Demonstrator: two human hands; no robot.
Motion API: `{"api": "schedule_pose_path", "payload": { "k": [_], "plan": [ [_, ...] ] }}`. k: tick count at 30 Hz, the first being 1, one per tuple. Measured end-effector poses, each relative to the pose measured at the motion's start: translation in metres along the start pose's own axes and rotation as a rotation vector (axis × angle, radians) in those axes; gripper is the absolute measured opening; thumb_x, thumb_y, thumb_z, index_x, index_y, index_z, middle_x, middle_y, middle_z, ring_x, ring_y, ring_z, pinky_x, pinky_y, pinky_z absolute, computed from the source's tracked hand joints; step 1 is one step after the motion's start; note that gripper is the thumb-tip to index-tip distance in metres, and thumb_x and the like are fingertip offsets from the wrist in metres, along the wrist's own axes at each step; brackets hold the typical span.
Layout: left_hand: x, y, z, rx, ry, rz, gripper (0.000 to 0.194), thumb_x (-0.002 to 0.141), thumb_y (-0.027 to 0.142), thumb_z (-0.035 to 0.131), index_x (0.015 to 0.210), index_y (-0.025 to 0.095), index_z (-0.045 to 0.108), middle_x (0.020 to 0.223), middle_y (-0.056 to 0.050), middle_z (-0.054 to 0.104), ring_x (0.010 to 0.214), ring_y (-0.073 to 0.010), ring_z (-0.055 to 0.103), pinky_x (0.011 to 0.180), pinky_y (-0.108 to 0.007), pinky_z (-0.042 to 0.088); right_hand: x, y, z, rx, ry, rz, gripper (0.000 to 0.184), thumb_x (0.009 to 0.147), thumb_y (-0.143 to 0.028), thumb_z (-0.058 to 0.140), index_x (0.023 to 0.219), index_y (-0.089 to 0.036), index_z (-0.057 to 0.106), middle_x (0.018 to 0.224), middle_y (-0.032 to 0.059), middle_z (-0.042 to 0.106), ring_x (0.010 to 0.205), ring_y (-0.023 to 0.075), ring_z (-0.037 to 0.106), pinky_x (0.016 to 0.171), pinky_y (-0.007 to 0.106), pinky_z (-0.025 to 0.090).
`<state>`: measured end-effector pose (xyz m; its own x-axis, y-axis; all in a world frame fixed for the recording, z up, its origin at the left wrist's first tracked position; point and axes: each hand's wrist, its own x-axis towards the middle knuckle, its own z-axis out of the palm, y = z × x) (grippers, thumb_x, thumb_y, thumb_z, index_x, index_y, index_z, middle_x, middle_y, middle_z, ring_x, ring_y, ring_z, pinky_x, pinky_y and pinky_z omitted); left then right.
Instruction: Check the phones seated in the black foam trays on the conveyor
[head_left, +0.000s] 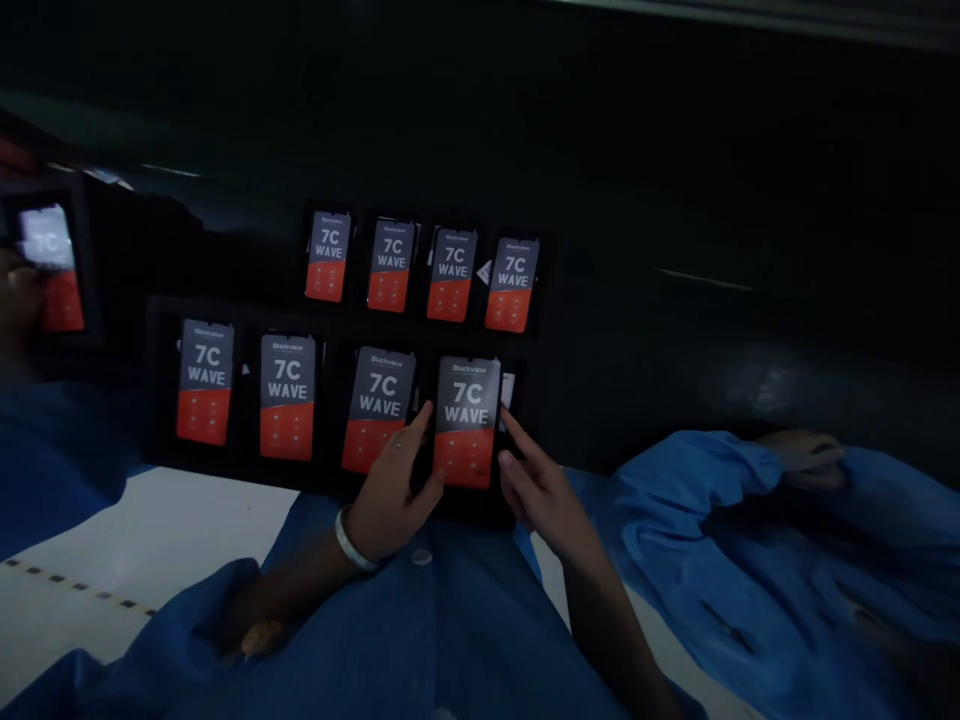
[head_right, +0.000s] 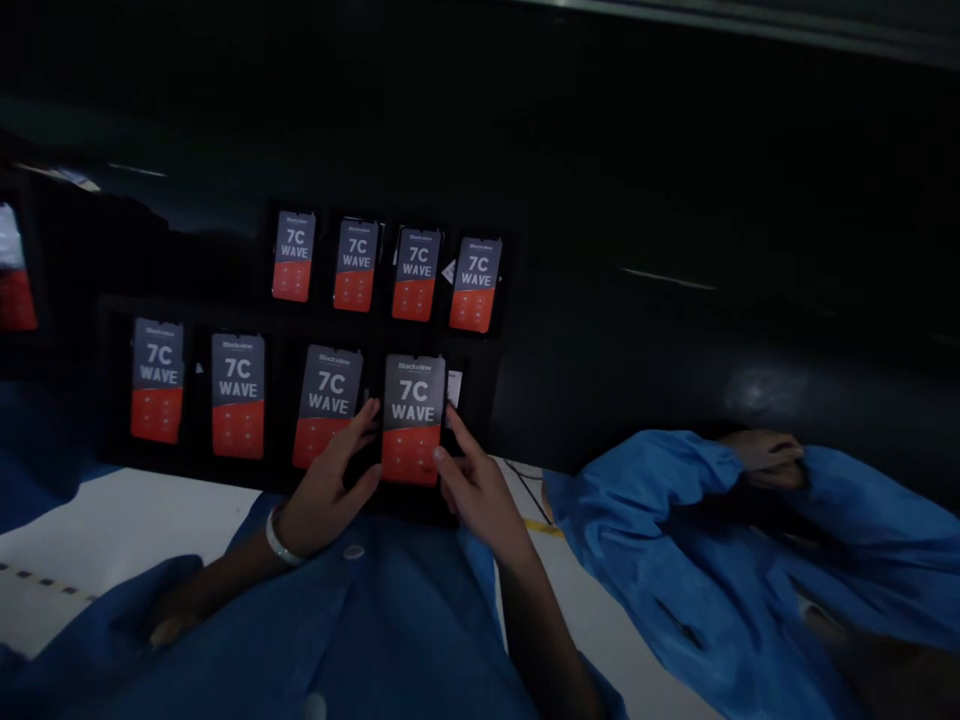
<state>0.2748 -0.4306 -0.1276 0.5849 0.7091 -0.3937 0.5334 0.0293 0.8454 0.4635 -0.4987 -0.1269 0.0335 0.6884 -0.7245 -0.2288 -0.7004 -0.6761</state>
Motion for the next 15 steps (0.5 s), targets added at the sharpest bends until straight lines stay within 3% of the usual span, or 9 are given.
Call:
{"api": "schedule_pose_path", "payload": {
  "k": [8,15],
  "plan": [
    [0.0009,-0.0012,-0.0002,0.015,-0.001,0.006,0.068,0.089,0.025,0.048,0.147,0.021,0.013,0.146,-0.015,0.033,0.129,-0.0283,0.039,0.104,-0.049,0.038,-0.001,-0.0012,-0.0002,-0.036,0.001,0.01,0.071,0.09,-0.048,0.043,0.148,-0.017,0.015,0.044,-0.0105,0.038,0.037,0.0074,0.032,0.037,0.018,0.029],
    [0.0042,0.0025,-0.0036,0.042,-0.026,-0.011,0.069,0.087,0.023,0.047,0.148,0.018,0.012,0.144,-0.017,0.036,0.126,-0.0294,0.041,0.099,-0.049,0.042,0.0024,-0.0025,-0.0076,-0.113,0.036,0.005,0.058,0.094,-0.045,0.035,0.144,-0.015,0.032,0.043,-0.0095,0.037,0.035,0.0073,0.032,0.038,0.019,0.029]
  ]
}}
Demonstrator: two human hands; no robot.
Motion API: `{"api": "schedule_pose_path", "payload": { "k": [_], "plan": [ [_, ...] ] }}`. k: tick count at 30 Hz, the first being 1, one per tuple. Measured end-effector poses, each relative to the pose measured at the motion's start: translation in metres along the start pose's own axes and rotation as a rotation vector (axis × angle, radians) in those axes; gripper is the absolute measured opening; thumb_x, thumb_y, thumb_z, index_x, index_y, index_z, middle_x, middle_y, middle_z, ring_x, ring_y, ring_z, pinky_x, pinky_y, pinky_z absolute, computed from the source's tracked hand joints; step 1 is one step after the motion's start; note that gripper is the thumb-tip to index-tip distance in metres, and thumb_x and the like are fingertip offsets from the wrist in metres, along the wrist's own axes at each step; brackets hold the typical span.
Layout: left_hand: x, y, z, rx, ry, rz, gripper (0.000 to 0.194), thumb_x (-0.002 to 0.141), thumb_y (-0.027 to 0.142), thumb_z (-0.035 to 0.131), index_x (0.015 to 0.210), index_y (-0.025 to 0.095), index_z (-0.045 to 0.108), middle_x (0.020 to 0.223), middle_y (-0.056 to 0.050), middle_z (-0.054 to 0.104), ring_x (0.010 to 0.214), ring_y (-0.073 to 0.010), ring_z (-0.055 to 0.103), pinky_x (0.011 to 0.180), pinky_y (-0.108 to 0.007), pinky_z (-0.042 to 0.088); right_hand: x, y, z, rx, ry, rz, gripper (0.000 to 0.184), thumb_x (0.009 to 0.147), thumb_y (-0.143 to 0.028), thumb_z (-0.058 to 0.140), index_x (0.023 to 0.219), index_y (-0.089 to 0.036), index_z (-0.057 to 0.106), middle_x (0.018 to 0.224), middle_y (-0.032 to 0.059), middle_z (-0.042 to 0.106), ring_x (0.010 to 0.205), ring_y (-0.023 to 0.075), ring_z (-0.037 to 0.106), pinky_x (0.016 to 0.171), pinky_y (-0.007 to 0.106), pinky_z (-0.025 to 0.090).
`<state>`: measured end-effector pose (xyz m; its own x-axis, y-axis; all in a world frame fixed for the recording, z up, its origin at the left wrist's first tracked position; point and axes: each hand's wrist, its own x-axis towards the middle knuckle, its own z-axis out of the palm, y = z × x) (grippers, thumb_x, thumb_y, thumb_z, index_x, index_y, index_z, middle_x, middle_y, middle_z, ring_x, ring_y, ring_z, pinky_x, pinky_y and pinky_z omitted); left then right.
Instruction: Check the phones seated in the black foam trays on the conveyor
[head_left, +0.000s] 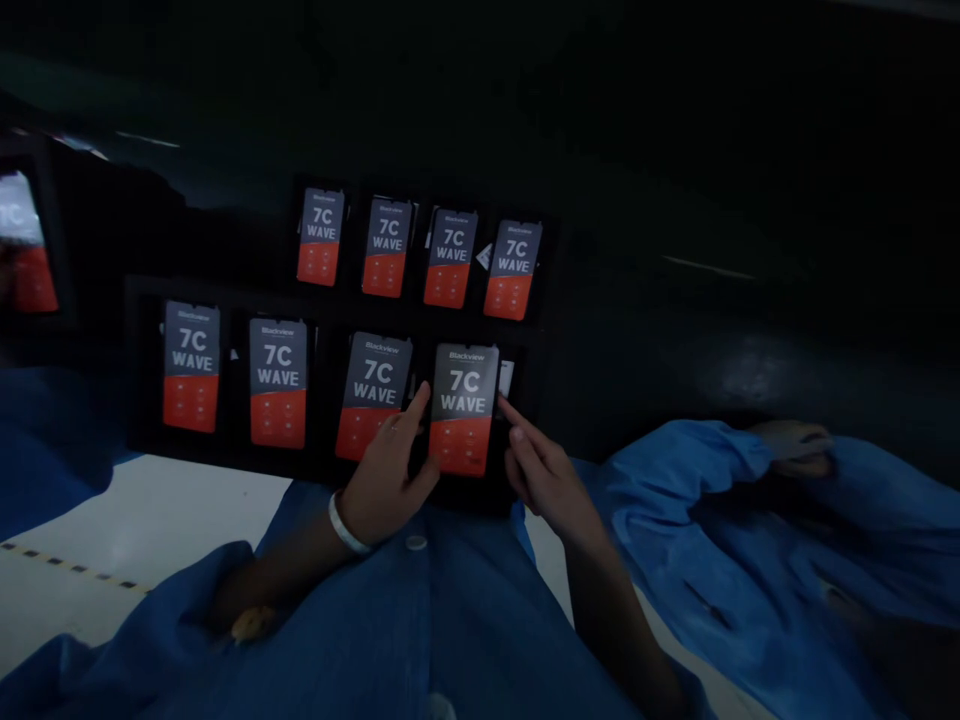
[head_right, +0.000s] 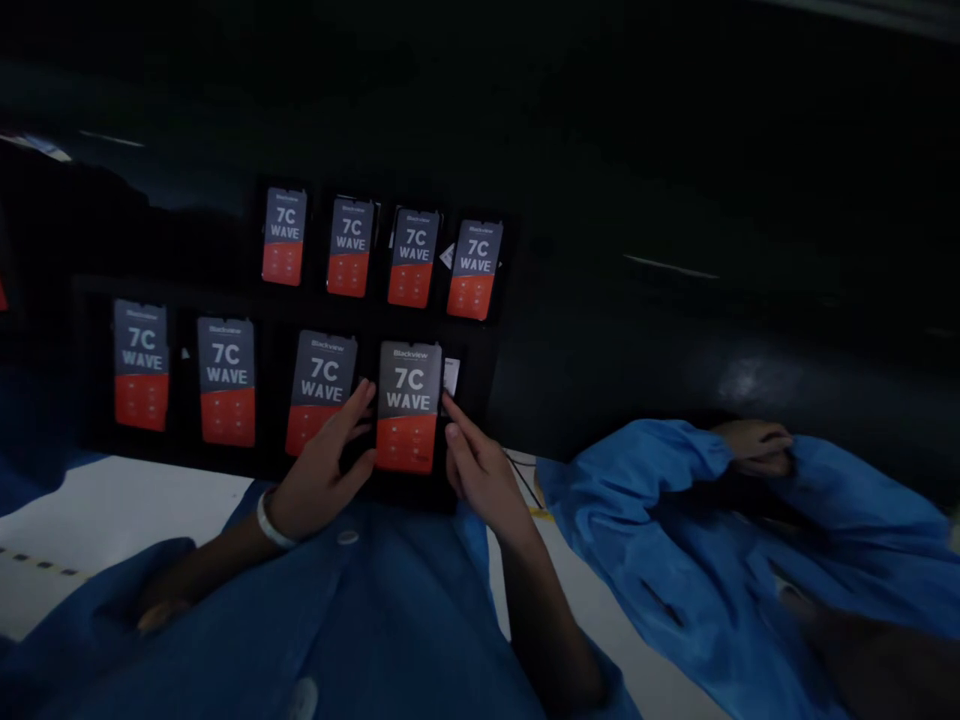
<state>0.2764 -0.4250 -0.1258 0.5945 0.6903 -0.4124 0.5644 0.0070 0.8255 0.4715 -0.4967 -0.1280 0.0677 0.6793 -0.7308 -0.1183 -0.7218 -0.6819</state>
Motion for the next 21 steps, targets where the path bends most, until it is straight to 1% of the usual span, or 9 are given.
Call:
{"api": "schedule_pose_path", "payload": {
  "k": [4,8,12,16,21],
  "plan": [
    [0.0016,0.0023,-0.0017,0.005,-0.017,-0.022,0.068,0.088,0.022,0.043,0.148,0.016,0.01,0.139,-0.018,0.041,0.128,-0.0298,0.04,0.097,-0.048,0.044,0.0024,-0.0004,-0.0009,-0.01,0.022,0.002,0.057,0.094,-0.045,0.035,0.142,-0.014,0.037,0.042,-0.0085,0.037,0.035,0.0075,0.033,0.038,0.02,0.028],
    [0.0027,0.0034,-0.0025,0.0,-0.016,-0.016,0.068,0.088,0.021,0.043,0.148,0.018,0.01,0.133,-0.016,0.048,0.128,-0.0286,0.041,0.099,-0.048,0.043,0.0042,0.0018,0.0001,0.007,0.039,0.011,0.059,0.093,-0.048,0.035,0.141,-0.014,0.037,0.041,-0.0085,0.036,0.034,0.0076,0.03,0.036,0.02,0.026],
    [0.0024,0.0021,-0.0024,0.007,-0.015,0.0,0.069,0.088,0.021,0.043,0.148,0.018,0.01,0.129,-0.016,0.051,0.129,-0.0289,0.04,0.099,-0.047,0.043,0.0046,0.004,0.0014,0.002,0.048,0.01,0.057,0.094,-0.047,0.034,0.141,-0.014,0.038,0.041,-0.0086,0.035,0.033,0.0076,0.03,0.036,0.02,0.025],
    [0.0021,0.0016,-0.0013,0.013,0.0,0.023,0.071,0.086,0.017,0.044,0.148,0.019,0.01,0.131,-0.015,0.05,0.128,-0.0285,0.041,0.1,-0.047,0.042,0.0049,0.0047,0.0013,-0.016,0.055,0.007,0.056,0.094,-0.047,0.035,0.14,-0.016,0.039,0.041,-0.0084,0.036,0.034,0.0077,0.031,0.036,0.02,0.026],
    [0.0026,0.003,-0.0013,0.034,0.011,0.058,0.071,0.086,0.015,0.045,0.148,0.022,0.011,0.14,-0.014,0.042,0.126,-0.0287,0.042,0.1,-0.048,0.043,0.0029,0.0018,0.0024,-0.028,0.06,0.005,0.058,0.094,-0.048,0.033,0.141,-0.016,0.038,0.043,-0.0079,0.036,0.035,0.0083,0.032,0.037,0.021,0.029]
  ]
}}
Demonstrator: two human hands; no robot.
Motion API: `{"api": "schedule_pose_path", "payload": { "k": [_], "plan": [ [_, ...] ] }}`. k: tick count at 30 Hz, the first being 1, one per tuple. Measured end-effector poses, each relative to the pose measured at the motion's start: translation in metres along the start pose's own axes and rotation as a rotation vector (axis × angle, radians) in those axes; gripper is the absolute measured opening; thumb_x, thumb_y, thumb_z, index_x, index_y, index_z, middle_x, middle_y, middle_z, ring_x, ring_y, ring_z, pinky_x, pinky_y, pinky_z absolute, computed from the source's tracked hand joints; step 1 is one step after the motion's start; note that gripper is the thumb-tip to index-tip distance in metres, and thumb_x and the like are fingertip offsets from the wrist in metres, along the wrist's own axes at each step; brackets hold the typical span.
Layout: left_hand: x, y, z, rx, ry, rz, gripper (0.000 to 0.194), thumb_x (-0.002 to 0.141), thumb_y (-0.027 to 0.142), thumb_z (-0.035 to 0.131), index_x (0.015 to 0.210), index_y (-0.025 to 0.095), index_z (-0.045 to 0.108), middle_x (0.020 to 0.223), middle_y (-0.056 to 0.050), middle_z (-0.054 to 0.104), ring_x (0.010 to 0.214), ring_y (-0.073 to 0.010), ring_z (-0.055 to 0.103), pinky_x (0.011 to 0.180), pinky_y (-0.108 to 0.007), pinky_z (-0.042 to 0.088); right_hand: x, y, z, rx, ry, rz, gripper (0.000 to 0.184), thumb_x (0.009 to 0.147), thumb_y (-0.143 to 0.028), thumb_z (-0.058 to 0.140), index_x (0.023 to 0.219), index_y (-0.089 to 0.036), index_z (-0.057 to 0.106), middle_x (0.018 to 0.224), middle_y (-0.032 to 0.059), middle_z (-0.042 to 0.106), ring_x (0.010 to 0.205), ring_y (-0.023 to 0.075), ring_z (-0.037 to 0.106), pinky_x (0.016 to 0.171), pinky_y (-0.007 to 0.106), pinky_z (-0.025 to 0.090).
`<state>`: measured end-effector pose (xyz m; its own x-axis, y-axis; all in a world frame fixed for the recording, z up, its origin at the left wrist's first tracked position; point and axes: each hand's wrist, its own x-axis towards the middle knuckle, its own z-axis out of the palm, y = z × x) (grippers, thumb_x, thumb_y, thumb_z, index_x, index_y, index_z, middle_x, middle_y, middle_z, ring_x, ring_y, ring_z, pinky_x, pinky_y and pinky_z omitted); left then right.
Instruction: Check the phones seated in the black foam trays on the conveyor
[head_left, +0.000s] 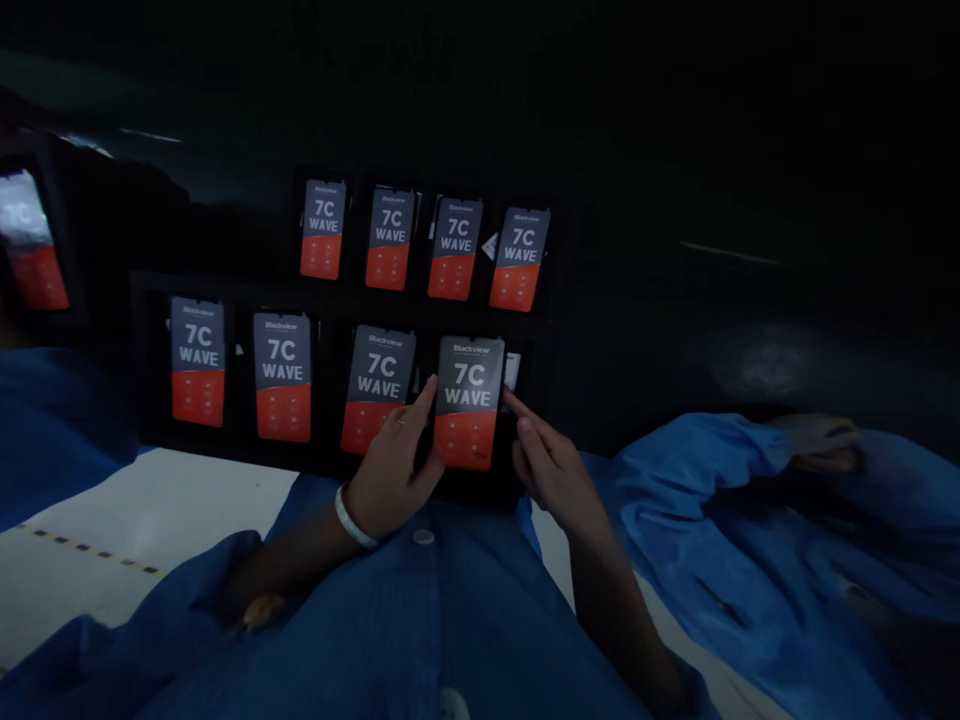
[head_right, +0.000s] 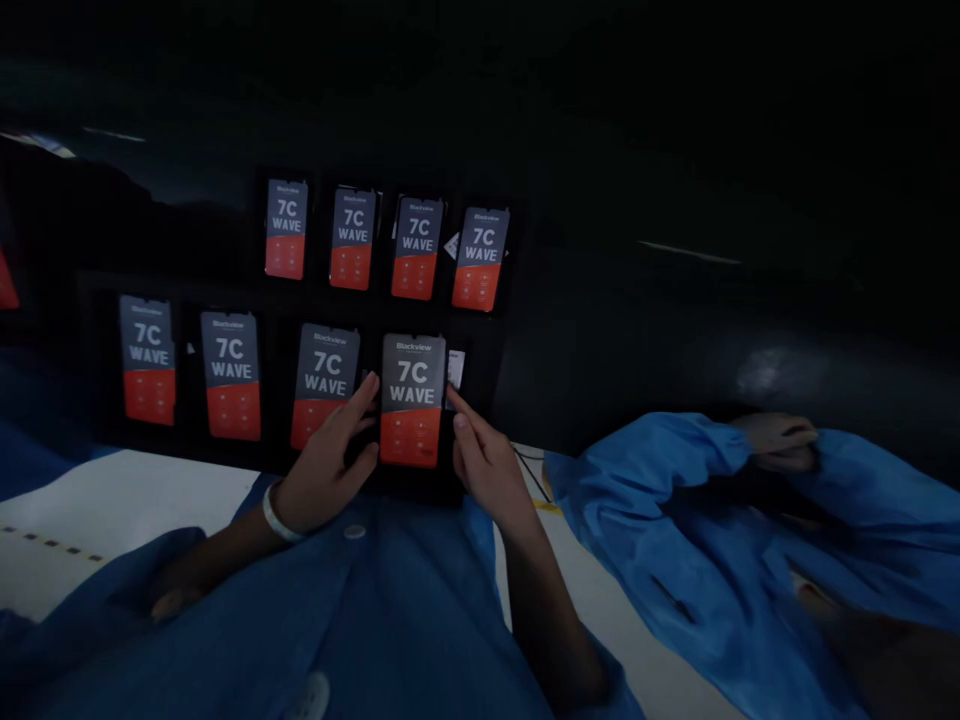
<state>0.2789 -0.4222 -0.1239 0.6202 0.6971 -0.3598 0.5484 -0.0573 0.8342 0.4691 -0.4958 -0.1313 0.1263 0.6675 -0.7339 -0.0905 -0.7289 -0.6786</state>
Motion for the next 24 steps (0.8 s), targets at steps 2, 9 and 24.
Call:
{"api": "schedule_pose_path", "payload": {
  "k": [2,9,24],
  "plan": [
    [0.0,0.0,0.0,0.008,-0.001,-0.005,0.071,0.086,0.015,0.045,0.148,0.021,0.011,0.143,-0.014,0.038,0.126,-0.0288,0.042,0.099,-0.048,0.043,-0.002,0.0,0.002,-0.059,-0.003,-0.026,0.056,0.095,-0.047,0.032,0.142,-0.017,0.037,0.045,-0.0072,0.038,0.036,0.0091,0.035,0.039,0.022,0.032],
    [-0.005,-0.006,0.002,0.009,0.016,-0.028,0.073,0.085,0.014,0.045,0.148,0.021,0.009,0.144,-0.015,0.036,0.125,-0.0262,0.045,0.102,-0.046,0.042,0.004,0.015,0.014,-0.551,0.601,-0.633,0.036,0.087,-0.026,0.052,0.123,-0.024,0.055,0.095,0.0057,0.057,0.086,0.0188,0.058,0.077,0.036,0.051],
    [-0.007,-0.007,0.002,0.149,-0.039,0.057,0.075,0.086,0.015,0.044,0.148,0.02,0.003,0.148,-0.014,0.029,0.134,-0.0284,0.033,0.106,-0.047,0.038,0.031,0.009,0.023,-0.906,0.507,-0.77,0.035,0.085,-0.029,0.056,0.12,-0.03,0.057,0.152,0.0016,0.012,0.138,0.0396,0.013,0.105,0.06,0.025]
  ]
}}
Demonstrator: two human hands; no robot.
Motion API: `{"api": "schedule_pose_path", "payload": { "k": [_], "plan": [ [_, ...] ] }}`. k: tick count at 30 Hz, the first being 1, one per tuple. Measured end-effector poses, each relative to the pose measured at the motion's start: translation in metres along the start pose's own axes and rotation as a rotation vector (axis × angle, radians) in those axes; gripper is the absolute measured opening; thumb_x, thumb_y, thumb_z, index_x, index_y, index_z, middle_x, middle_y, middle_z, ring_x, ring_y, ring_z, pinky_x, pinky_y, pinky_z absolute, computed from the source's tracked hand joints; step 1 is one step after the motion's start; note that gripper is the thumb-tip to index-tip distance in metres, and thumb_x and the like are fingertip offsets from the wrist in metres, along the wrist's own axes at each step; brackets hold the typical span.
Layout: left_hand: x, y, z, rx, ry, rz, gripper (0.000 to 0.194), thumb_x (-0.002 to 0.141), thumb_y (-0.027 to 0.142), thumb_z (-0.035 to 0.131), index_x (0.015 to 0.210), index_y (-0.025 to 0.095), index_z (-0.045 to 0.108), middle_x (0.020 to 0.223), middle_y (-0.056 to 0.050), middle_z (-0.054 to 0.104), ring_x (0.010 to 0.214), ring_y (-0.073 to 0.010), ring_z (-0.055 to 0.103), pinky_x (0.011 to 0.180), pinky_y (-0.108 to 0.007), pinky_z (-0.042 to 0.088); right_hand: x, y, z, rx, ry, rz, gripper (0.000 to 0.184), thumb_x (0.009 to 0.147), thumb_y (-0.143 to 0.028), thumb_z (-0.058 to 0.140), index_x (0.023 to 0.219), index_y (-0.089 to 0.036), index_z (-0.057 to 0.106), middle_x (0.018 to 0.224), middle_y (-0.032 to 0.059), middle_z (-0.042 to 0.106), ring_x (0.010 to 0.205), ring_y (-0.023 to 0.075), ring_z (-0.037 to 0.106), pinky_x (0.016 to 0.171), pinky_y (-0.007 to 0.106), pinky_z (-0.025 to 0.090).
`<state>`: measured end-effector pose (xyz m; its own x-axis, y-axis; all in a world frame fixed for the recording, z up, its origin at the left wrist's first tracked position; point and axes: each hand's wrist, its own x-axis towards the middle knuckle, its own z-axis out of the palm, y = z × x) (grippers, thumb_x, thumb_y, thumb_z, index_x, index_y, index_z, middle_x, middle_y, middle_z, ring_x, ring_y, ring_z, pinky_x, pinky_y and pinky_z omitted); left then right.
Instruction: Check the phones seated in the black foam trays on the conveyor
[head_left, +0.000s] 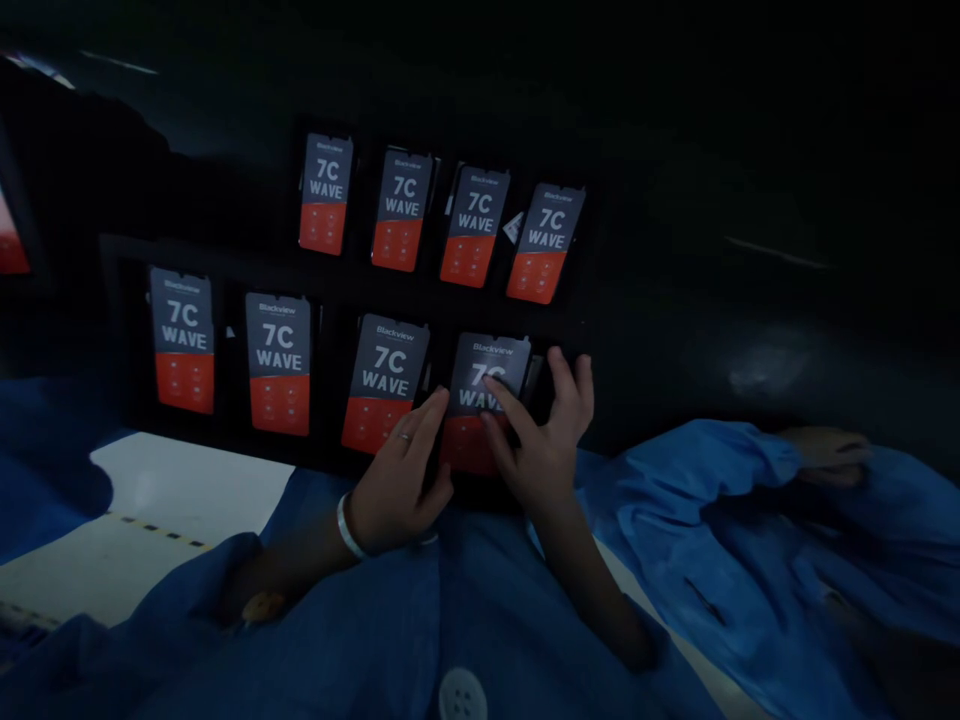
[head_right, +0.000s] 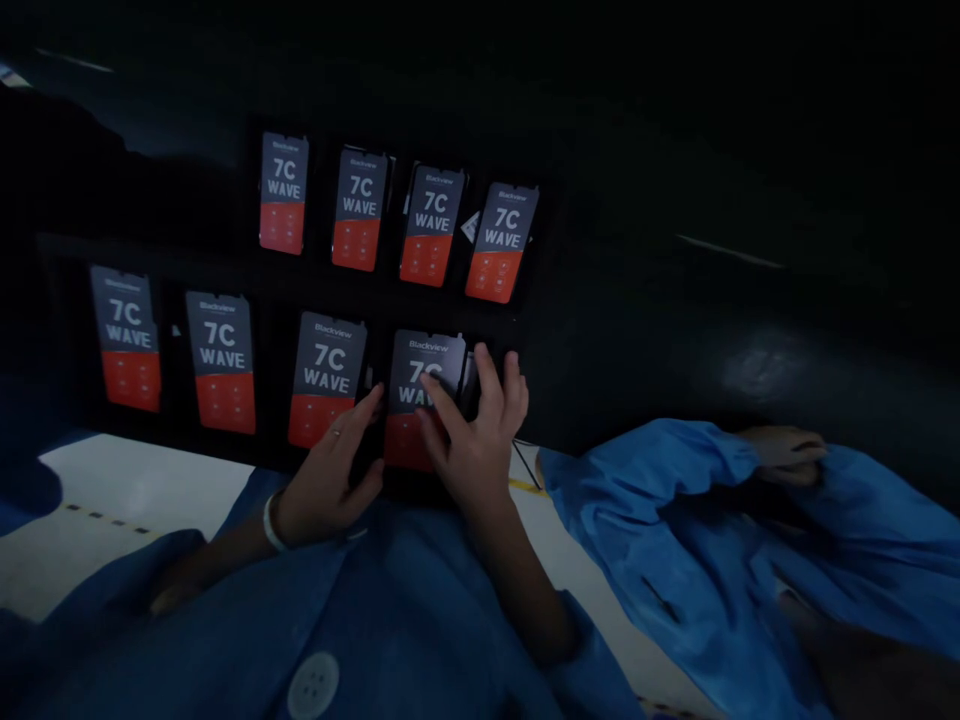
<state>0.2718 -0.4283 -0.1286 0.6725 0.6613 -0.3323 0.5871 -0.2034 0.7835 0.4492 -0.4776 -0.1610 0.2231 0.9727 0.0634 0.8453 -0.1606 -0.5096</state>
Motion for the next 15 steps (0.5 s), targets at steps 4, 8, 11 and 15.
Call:
{"api": "schedule_pose_path", "payload": {
  "k": [4,8,11,15],
  "plan": [
    [0.0,0.001,0.0,-0.019,0.007,-0.003,0.074,0.086,0.016,0.043,0.148,0.021,0.004,0.148,-0.014,0.029,0.134,-0.0287,0.034,0.106,-0.047,0.038,-0.008,0.005,-0.003,0.102,0.161,0.017,0.036,0.085,-0.025,0.052,0.121,-0.027,0.055,0.145,0.0051,0.028,0.135,0.0355,0.024,0.105,0.055,0.03],
    [-0.001,0.001,0.0,-0.004,0.016,0.003,0.075,0.085,0.014,0.044,0.148,0.02,0.004,0.147,-0.015,0.031,0.133,-0.028,0.036,0.106,-0.046,0.038,-0.019,0.012,-0.003,0.201,0.247,0.055,0.026,0.083,-0.02,0.052,0.109,-0.022,0.058,0.133,0.008,0.041,0.13,0.0329,0.035,0.103,0.055,0.035],
    [-0.002,-0.001,0.0,0.014,0.013,0.014,0.076,0.085,0.015,0.045,0.148,0.02,0.003,0.147,-0.015,0.03,0.133,-0.0278,0.036,0.106,-0.046,0.039,-0.023,0.014,-0.002,0.232,0.288,0.037,0.016,0.082,-0.017,0.053,0.096,-0.021,0.061,0.126,0.0066,0.046,0.126,0.0316,0.04,0.099,0.054,0.04],
    [-0.003,-0.004,0.002,0.025,0.016,0.027,0.076,0.085,0.014,0.046,0.148,0.018,0.004,0.147,-0.016,0.03,0.133,-0.0269,0.035,0.107,-0.046,0.038,-0.024,0.01,-0.002,0.243,0.303,-0.018,0.013,0.079,-0.013,0.056,0.086,-0.022,0.063,0.125,0.0045,0.048,0.125,0.0307,0.042,0.097,0.053,0.041]
  ]
}}
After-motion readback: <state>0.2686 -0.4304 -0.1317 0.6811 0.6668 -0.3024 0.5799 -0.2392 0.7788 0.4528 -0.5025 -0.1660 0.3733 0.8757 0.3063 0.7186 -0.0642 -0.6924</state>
